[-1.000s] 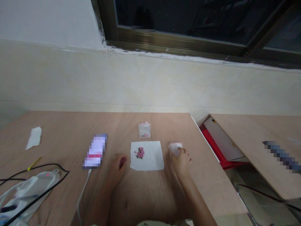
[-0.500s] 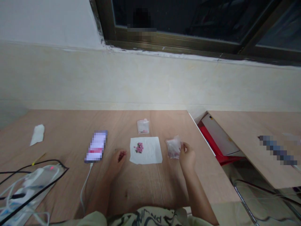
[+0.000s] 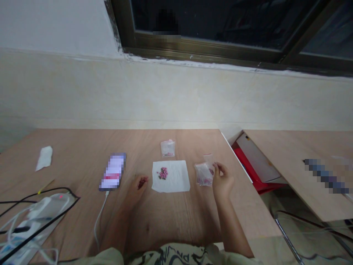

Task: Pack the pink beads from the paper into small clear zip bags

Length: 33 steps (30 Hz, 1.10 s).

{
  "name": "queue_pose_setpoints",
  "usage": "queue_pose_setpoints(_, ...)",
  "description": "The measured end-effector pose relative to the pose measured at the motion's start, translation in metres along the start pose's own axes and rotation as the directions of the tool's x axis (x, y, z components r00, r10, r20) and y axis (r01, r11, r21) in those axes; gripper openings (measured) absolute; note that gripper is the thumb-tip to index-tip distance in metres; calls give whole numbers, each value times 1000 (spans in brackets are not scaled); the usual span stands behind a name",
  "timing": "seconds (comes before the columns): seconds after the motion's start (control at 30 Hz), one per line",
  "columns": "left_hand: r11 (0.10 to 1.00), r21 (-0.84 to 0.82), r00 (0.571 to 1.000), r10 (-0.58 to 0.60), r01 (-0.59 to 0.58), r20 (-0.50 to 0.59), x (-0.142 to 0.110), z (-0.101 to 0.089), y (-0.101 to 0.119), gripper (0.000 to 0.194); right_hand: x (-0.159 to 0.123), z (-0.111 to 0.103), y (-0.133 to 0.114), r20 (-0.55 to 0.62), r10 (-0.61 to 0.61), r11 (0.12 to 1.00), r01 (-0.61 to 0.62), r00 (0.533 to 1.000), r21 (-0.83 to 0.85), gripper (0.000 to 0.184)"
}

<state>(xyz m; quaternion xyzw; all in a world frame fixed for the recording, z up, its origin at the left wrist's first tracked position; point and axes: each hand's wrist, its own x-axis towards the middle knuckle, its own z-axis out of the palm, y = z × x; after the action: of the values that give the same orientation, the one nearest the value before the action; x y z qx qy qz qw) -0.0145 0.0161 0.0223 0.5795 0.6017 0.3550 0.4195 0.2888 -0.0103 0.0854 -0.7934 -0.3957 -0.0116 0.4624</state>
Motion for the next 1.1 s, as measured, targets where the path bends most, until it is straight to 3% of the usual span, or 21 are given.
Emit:
queue_pose_setpoints(0.17,1000,-14,1000,11,-11,-7,-5,1,2,21,-7,0,3,-35,-117,987,113,993,-112,33)
queue_pose_setpoints(0.27,999,-18,999,-42,42,-4,-9,0,9,23,-16,-5,-8,30,-75,997,74,997,33,31)
queue_pose_setpoints(0.33,996,-16,996,-84,84,-10,-11,-1,19,27,-26,-7,-20,166,-36,980,3,986,197,30)
queue_pose_setpoints(0.4,997,-19,998,-69,69,3,-14,-2,31,30,-39,-6,-33,365,-27,928,-113,931,356,29)
queue_pose_setpoints(0.47,999,-43,994,29,-25,103,-17,-2,45,33,-51,-2,-44,545,-60,863,-231,836,449,28)
queue_pose_setpoints(0.57,992,-56,955,128,-117,266,-21,-2,61,31,-65,6,-55,672,-138,833,-281,728,476,25)
queue_pose_setpoints(0.77,991,-3,920,126,-135,370,-19,-1,66,24,-66,10,-58,728,-144,833,-315,670,454,24)
queue_pose_setpoints(1.1,993,-47,920,120,-110,373,-13,2,66,24,-61,10,-53,752,-174,851,-288,636,440,28)
